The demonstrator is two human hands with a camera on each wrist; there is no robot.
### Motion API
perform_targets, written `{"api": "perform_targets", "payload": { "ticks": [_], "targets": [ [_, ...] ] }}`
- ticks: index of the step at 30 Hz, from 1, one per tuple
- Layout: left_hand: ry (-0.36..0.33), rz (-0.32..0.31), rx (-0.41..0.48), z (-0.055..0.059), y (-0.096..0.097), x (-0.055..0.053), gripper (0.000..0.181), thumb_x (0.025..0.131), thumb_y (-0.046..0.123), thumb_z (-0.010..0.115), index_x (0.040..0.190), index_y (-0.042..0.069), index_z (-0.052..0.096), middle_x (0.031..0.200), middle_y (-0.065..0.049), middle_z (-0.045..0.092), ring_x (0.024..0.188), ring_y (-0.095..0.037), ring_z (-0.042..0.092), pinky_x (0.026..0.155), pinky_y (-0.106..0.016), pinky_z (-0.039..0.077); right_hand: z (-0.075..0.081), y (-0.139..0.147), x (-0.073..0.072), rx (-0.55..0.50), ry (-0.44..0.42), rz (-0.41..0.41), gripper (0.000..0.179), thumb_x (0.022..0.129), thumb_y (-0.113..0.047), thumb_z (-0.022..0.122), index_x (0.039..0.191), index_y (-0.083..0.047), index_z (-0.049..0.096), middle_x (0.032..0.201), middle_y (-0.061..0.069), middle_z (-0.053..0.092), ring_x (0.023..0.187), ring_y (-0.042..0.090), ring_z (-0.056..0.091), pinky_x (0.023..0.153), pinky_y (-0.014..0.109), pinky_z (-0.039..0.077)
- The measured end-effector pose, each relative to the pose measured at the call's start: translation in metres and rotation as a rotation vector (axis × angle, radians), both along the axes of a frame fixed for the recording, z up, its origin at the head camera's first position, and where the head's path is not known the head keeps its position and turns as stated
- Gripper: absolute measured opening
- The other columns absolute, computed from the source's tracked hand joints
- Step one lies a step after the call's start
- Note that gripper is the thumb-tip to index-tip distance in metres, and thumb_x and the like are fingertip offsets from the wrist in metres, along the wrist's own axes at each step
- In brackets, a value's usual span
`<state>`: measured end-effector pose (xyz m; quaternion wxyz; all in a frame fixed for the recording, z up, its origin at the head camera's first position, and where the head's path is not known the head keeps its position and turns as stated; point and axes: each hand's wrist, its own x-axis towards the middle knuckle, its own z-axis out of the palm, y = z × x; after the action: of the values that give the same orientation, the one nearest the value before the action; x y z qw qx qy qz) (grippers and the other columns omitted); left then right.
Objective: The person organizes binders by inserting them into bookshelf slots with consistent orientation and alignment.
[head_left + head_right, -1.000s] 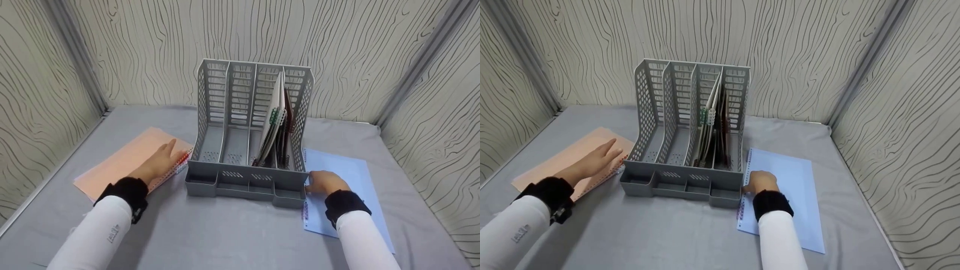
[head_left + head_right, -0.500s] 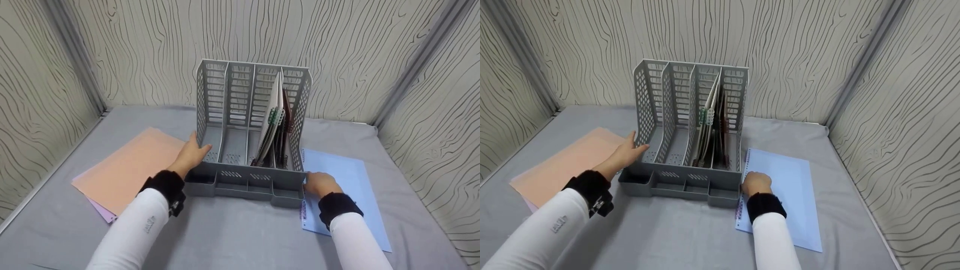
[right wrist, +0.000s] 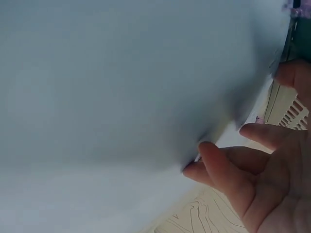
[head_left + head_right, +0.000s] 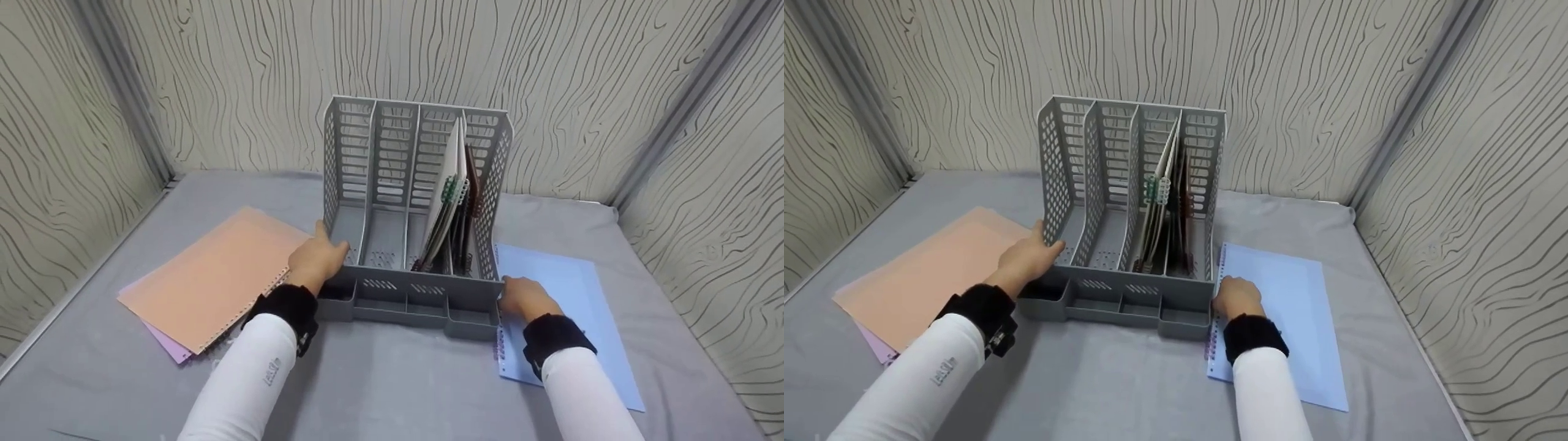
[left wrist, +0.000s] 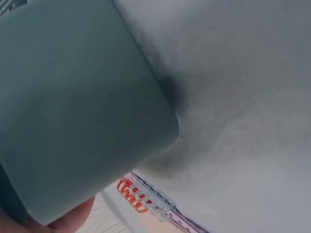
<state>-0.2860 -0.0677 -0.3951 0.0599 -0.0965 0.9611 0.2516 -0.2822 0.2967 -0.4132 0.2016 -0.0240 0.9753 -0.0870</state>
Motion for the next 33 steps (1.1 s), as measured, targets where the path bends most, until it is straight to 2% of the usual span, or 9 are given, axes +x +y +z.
{"api": "perform_targets", "payload": {
  "ticks": [4, 7, 9, 14, 19, 23, 28, 30, 33],
  "targets": [
    [0.002, 0.002, -0.002, -0.002, 0.002, 0.000, 0.081, 0.091, 0.055, 0.034, 0.150, 0.007, 0.006, 0.128, -0.022, 0.053, 0.099, -0.034, 0.060, 0.071, -0.040, 0.047, 0.000, 0.002, 0.000, -0.025, 0.017, 0.011, 0.065, 0.095, -0.034, 0.044, 0.136, 0.013, 0.030, 0.126, 0.040, 0.041, 0.116, 0.054, 0.040, 0.095, 0.060, 0.035],
    [0.003, 0.008, -0.001, -0.003, 0.002, 0.001, 0.081, 0.091, 0.056, 0.033, 0.150, 0.008, 0.006, 0.127, -0.022, 0.054, 0.097, -0.034, 0.060, 0.070, -0.039, 0.047, -0.001, 0.000, 0.000, -0.037, 0.060, 0.013, 0.066, 0.093, -0.036, 0.046, 0.129, 0.018, 0.034, 0.118, 0.043, 0.045, 0.110, 0.054, 0.045, 0.092, 0.059, 0.038],
    [0.007, 0.012, 0.008, -0.004, 0.002, 0.001, 0.081, 0.091, 0.056, 0.033, 0.150, 0.008, 0.006, 0.127, -0.023, 0.054, 0.096, -0.034, 0.060, 0.069, -0.039, 0.047, -0.002, -0.002, 0.000, -0.032, 0.114, 0.000, 0.057, 0.091, -0.026, 0.050, 0.122, 0.020, 0.038, 0.110, 0.041, 0.050, 0.103, 0.053, 0.050, 0.088, 0.057, 0.042],
    [0.014, 0.029, 0.026, -0.007, 0.000, 0.001, 0.081, 0.090, 0.057, 0.034, 0.150, 0.009, 0.007, 0.128, -0.022, 0.053, 0.098, -0.034, 0.060, 0.070, -0.039, 0.047, -0.010, -0.006, 0.002, 0.004, 0.243, -0.117, 0.028, 0.083, -0.004, 0.054, 0.101, 0.016, 0.050, 0.092, 0.032, 0.057, 0.087, 0.045, 0.058, 0.074, 0.053, 0.050],
    [0.013, 0.036, 0.021, -0.008, -0.001, 0.001, 0.081, 0.090, 0.057, 0.035, 0.150, 0.009, 0.008, 0.128, -0.021, 0.054, 0.099, -0.034, 0.060, 0.071, -0.040, 0.048, -0.008, -0.005, 0.005, 0.024, 0.328, -0.136, 0.014, 0.086, 0.004, 0.046, 0.093, 0.014, 0.054, 0.092, 0.033, 0.059, 0.085, 0.046, 0.059, 0.068, 0.053, 0.051],
    [0.022, 0.037, 0.028, -0.006, -0.001, 0.002, 0.080, 0.090, 0.055, 0.037, 0.150, 0.008, 0.010, 0.129, -0.021, 0.053, 0.103, -0.035, 0.059, 0.076, -0.043, 0.047, 0.007, -0.005, 0.011, 0.066, 0.344, -0.139, 0.021, 0.086, 0.007, 0.045, 0.103, 0.019, 0.047, 0.096, 0.036, 0.056, 0.087, 0.049, 0.058, 0.068, 0.055, 0.051],
    [0.031, 0.038, 0.032, -0.004, 0.000, 0.002, 0.081, 0.090, 0.056, 0.036, 0.150, 0.008, 0.009, 0.128, -0.022, 0.053, 0.104, -0.036, 0.058, 0.079, -0.044, 0.047, 0.035, -0.003, 0.022, 0.168, 0.368, -0.143, 0.036, 0.090, 0.005, 0.036, 0.120, 0.024, 0.034, 0.096, 0.041, 0.056, 0.081, 0.051, 0.059, 0.062, 0.058, 0.049],
    [0.033, 0.037, 0.034, -0.002, 0.000, 0.002, 0.081, 0.090, 0.056, 0.035, 0.150, 0.009, 0.009, 0.129, -0.022, 0.053, 0.104, -0.036, 0.058, 0.079, -0.044, 0.047, 0.048, 0.000, 0.027, 0.186, 0.432, -0.136, 0.037, 0.091, 0.004, 0.034, 0.122, 0.024, 0.032, 0.092, 0.041, 0.056, 0.077, 0.052, 0.059, 0.059, 0.058, 0.049],
    [0.031, 0.038, 0.039, -0.001, -0.001, 0.002, 0.081, 0.089, 0.057, 0.035, 0.150, 0.010, 0.008, 0.130, -0.022, 0.051, 0.106, -0.037, 0.057, 0.081, -0.045, 0.046, 0.069, 0.004, 0.035, 0.146, 0.538, -0.129, 0.036, 0.090, 0.005, 0.033, 0.121, 0.022, 0.030, 0.087, 0.041, 0.056, 0.074, 0.054, 0.058, 0.058, 0.060, 0.048]
  ]
}}
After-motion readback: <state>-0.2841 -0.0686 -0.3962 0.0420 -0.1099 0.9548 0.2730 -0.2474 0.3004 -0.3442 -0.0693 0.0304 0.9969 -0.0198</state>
